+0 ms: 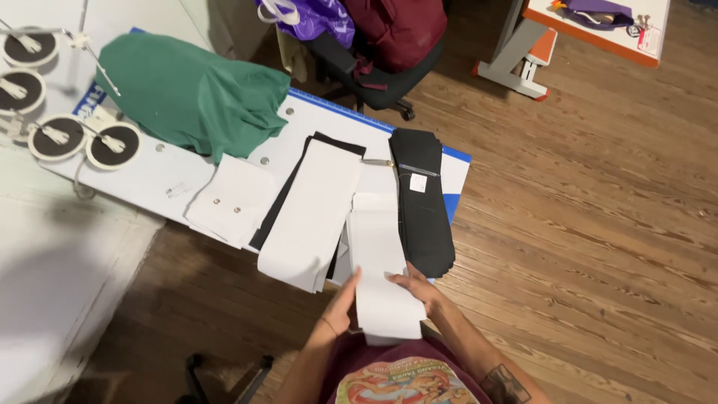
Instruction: Organizing and marking leather pieces and paper templates on a workbench
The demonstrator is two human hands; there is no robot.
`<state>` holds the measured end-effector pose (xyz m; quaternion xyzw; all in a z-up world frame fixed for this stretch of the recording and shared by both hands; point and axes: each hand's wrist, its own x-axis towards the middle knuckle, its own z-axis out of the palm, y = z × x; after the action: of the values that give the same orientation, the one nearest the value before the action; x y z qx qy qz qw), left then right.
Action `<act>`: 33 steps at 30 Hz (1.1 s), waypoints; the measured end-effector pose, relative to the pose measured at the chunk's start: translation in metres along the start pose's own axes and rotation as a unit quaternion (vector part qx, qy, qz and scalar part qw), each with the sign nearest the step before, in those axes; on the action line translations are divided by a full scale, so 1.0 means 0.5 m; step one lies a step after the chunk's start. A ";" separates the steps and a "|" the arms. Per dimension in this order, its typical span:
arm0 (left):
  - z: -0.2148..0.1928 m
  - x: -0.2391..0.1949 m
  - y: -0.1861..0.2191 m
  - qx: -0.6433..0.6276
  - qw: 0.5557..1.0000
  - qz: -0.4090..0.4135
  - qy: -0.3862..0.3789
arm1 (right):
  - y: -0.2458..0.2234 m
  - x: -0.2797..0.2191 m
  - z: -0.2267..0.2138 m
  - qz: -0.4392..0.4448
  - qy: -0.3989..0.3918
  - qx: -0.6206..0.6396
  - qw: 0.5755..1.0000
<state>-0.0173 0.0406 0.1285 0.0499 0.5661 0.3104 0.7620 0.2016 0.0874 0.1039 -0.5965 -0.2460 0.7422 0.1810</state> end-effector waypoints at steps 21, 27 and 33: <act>0.123 0.107 0.098 -0.003 0.965 0.255 0.056 | 0.018 0.010 -0.065 -0.155 -0.058 -0.056 0.985; 0.009 0.352 0.082 0.175 0.935 0.296 0.088 | 0.116 0.209 -0.075 -0.113 0.030 -0.243 0.963; -0.046 0.487 0.046 0.251 0.912 0.271 0.180 | 0.147 0.277 -0.087 -0.145 0.072 -0.333 0.929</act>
<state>-0.0068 0.1817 -0.0721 0.3340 0.7179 0.3565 0.4960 0.2150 0.1120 -0.0563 -0.6323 -0.5492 0.5381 0.0943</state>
